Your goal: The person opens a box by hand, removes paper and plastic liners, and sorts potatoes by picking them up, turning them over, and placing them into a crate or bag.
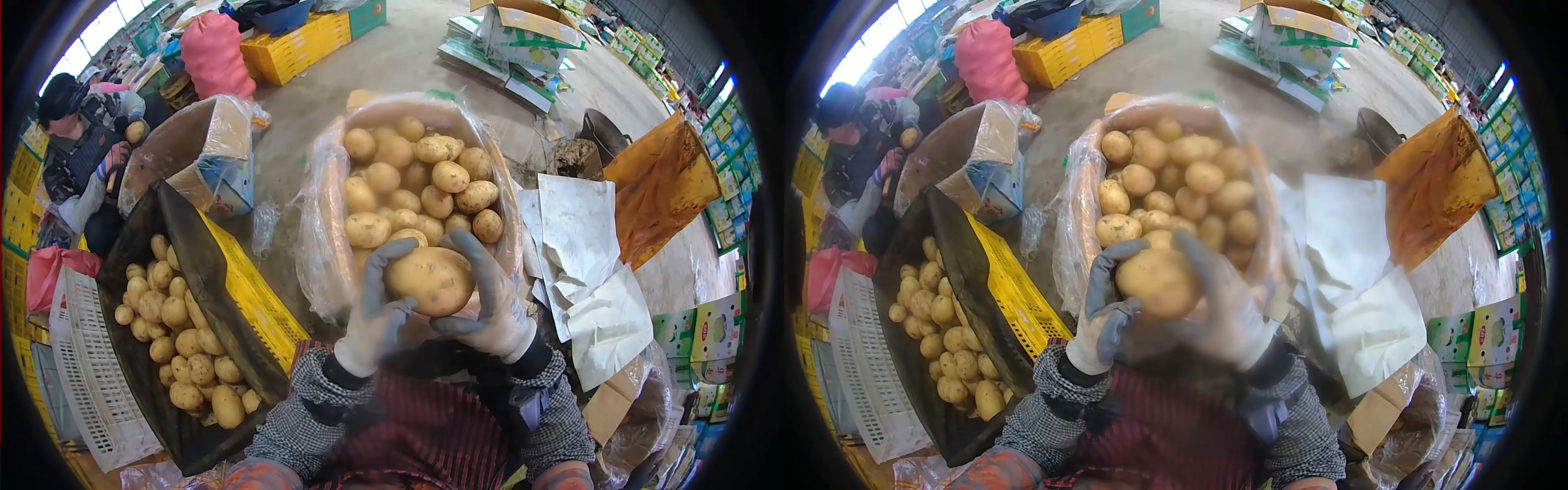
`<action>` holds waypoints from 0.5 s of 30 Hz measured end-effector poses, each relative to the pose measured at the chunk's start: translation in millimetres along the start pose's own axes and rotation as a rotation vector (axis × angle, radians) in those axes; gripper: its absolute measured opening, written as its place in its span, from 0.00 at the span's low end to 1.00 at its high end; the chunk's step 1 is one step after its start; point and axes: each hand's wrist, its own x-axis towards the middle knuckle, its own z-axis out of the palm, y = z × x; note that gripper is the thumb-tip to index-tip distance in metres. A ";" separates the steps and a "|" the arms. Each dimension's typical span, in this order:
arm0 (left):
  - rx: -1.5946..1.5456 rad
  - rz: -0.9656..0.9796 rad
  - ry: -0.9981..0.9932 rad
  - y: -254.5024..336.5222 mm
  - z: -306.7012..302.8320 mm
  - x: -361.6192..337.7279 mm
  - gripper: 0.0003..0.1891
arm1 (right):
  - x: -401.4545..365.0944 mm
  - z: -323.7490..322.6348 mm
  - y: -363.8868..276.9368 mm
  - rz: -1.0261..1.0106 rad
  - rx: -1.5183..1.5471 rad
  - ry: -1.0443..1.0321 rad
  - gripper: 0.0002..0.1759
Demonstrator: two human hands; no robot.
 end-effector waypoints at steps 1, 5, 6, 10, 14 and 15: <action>-0.041 -0.020 0.010 0.5 0.7 0.1 0.37 | -0.4 -0.4 0.8 0.018 0.019 -0.004 0.62; 0.174 -0.011 0.058 15.2 13.5 -0.1 0.37 | 0.7 1.7 1.8 0.000 0.032 -0.010 0.62; 0.323 0.013 0.072 17.4 15.8 -0.7 0.37 | 0.8 3.2 1.2 -0.011 0.018 -0.010 0.62; 0.262 -0.045 0.068 10.1 11.9 -3.6 0.38 | 1.2 7.8 2.4 -0.100 -0.088 -0.009 0.61; 0.097 -0.075 -0.006 7.9 2.2 -3.9 0.38 | 0.0 2.8 -1.9 0.029 -0.009 -0.032 0.62; 0.041 -0.090 -0.031 7.7 0.9 -3.6 0.39 | -0.2 1.6 -2.2 0.045 0.008 -0.030 0.63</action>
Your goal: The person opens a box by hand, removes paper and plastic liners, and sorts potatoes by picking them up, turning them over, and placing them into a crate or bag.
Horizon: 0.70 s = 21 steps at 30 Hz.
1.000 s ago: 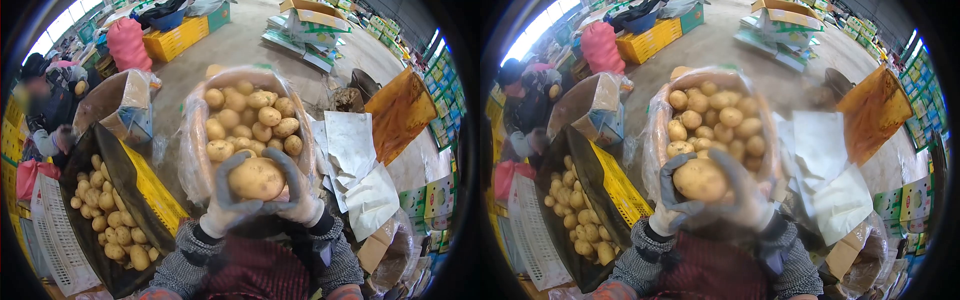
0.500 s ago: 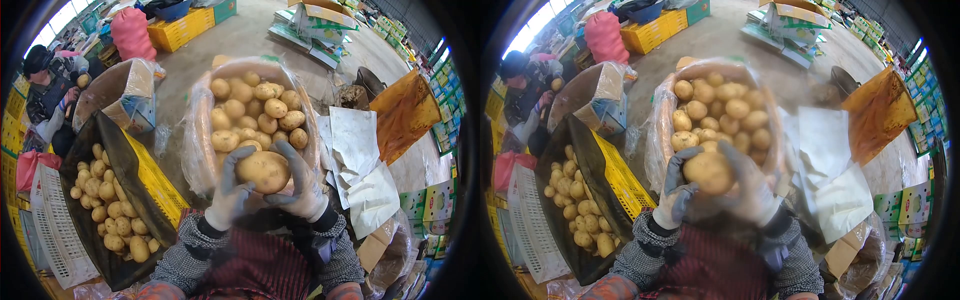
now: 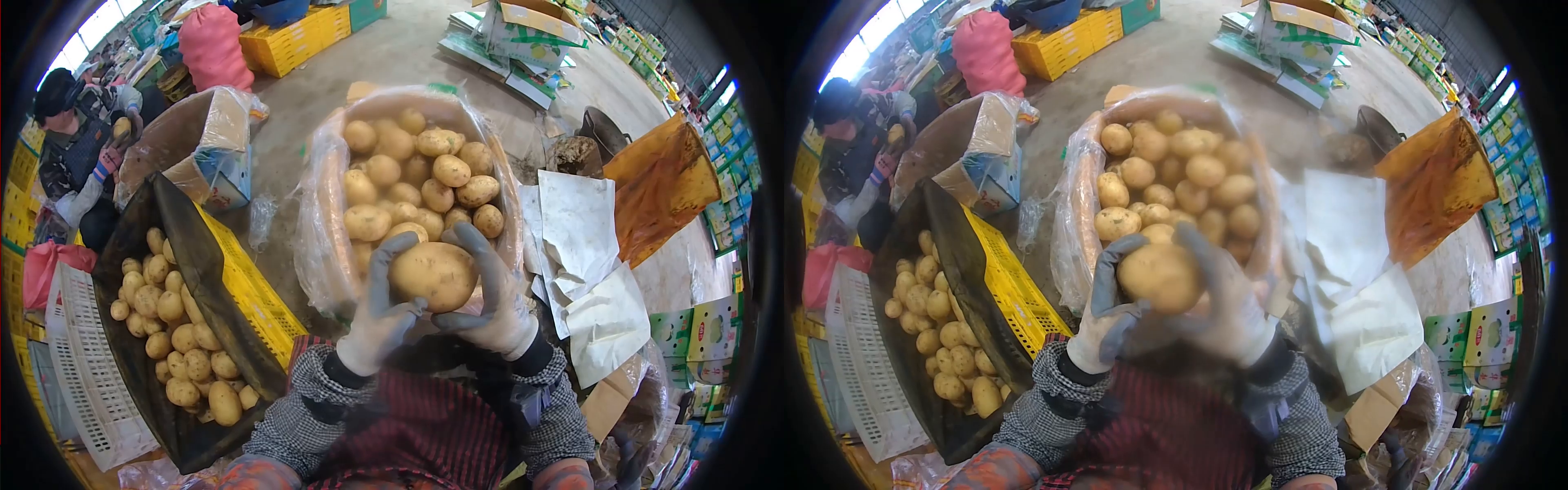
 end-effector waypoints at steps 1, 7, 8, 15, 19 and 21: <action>-0.003 0.031 -0.018 -0.2 -0.8 1.1 0.38 | -0.2 -1.1 -0.3 0.016 0.017 0.002 0.63; -0.019 0.074 -0.018 5.0 6.1 -1.8 0.44 | -5.0 -12.2 1.4 0.008 0.199 -0.030 0.67; -0.052 0.030 -0.020 13.1 11.3 -4.4 0.45 | -7.0 -12.8 2.1 -0.019 0.234 -0.032 0.67; 0.698 0.431 -0.151 50.7 -3.8 -28.6 0.49 | -18.0 -6.4 -15.6 -0.025 0.830 -0.090 0.47; 0.354 0.203 -0.003 78.8 -4.0 -68.3 0.49 | -10.5 -4.5 3.2 0.039 0.872 0.005 0.32; 0.490 0.277 0.120 89.9 -12.5 -93.3 0.49 | -8.4 -13.9 20.1 0.203 0.806 0.088 0.24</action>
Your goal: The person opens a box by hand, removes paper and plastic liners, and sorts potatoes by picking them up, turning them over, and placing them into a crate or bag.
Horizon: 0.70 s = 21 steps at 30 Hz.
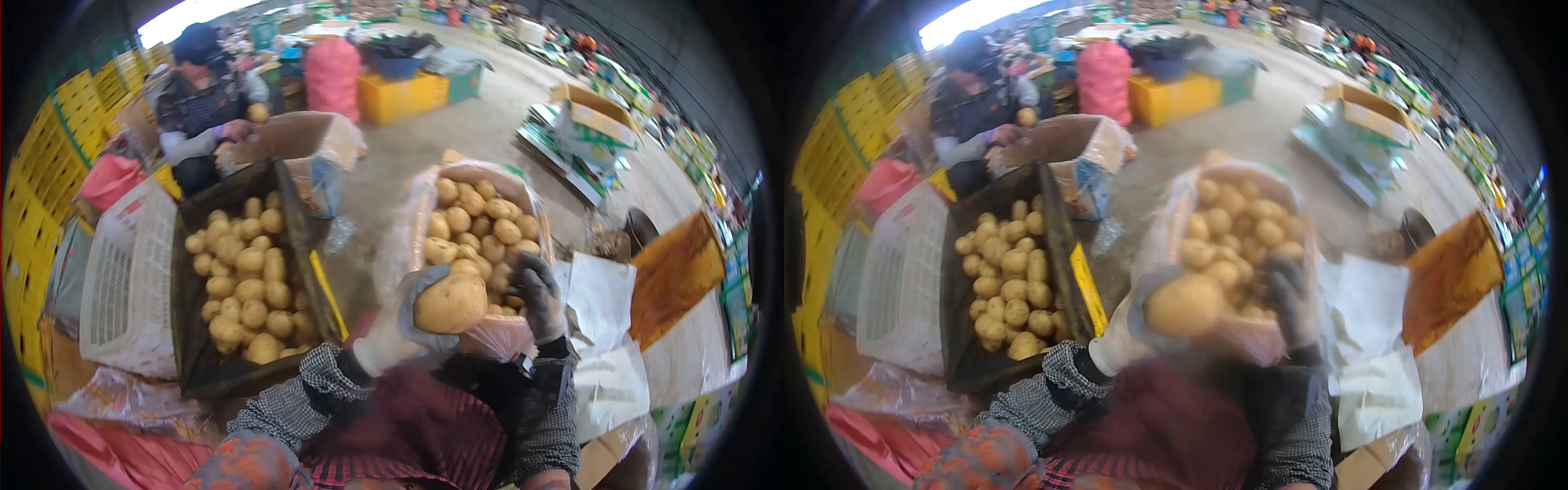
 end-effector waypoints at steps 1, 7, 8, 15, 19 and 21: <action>0.077 0.022 0.060 5.0 -10.8 -8.0 0.48 | 4.3 -19.3 16.4 -0.012 -0.066 0.034 0.24; 0.505 0.218 0.282 38.4 -85.7 -59.7 0.44 | 4.0 -93.6 93.4 0.131 -0.013 0.070 0.16; 0.537 0.218 0.315 40.5 -96.6 -70.1 0.44 | 2.1 -95.1 100.9 0.143 0.034 0.084 0.15; 0.685 0.147 0.473 53.8 -156.2 -133.2 0.46 | -0.4 -98.3 127.3 0.324 0.056 0.205 0.10; 0.700 0.136 0.578 60.7 -175.7 -160.2 0.46 | 14.9 -125.0 159.2 0.390 0.173 0.090 0.10; 0.732 0.094 0.608 68.1 -182.4 -169.1 0.47 | 13.3 -120.8 155.8 0.390 0.111 0.142 0.10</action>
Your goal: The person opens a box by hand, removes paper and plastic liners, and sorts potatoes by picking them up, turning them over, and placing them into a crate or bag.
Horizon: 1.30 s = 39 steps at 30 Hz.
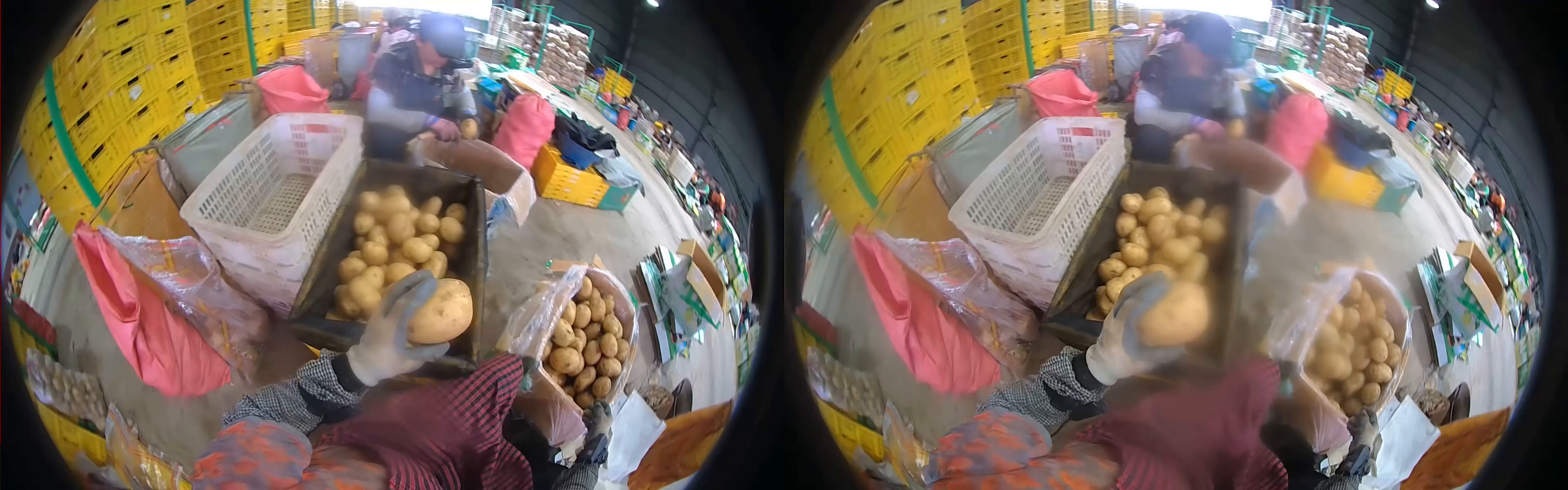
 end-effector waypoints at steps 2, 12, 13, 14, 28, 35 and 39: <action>0.007 -0.026 0.017 -3.7 -9.9 -1.6 0.46 | 3.8 -1.5 0.2 0.009 0.004 0.004 0.10; -1.618 -0.746 0.248 -18.2 -25.5 -2.9 0.29 | 32.2 -12.7 18.3 0.000 0.019 0.149 0.11; -1.671 -0.791 0.259 -18.1 -27.8 -3.5 0.29 | 35.4 -16.1 19.0 0.011 0.006 0.148 0.10; -1.683 -0.757 0.272 -16.8 -29.8 -3.5 0.28 | 38.2 -19.5 20.1 0.022 -0.006 0.147 0.10; -0.789 -0.618 0.863 -111.9 -175.9 -121.9 0.30 | 66.1 34.7 9.0 -0.002 -0.139 0.062 0.09; 0.136 -0.324 0.326 -163.3 -246.0 1.6 0.30 | 50.0 21.7 4.6 -0.075 -0.245 0.066 0.11; 0.679 -0.460 -0.382 -265.3 -251.1 52.4 0.28 | 17.3 12.6 4.6 -0.176 -0.519 0.172 0.13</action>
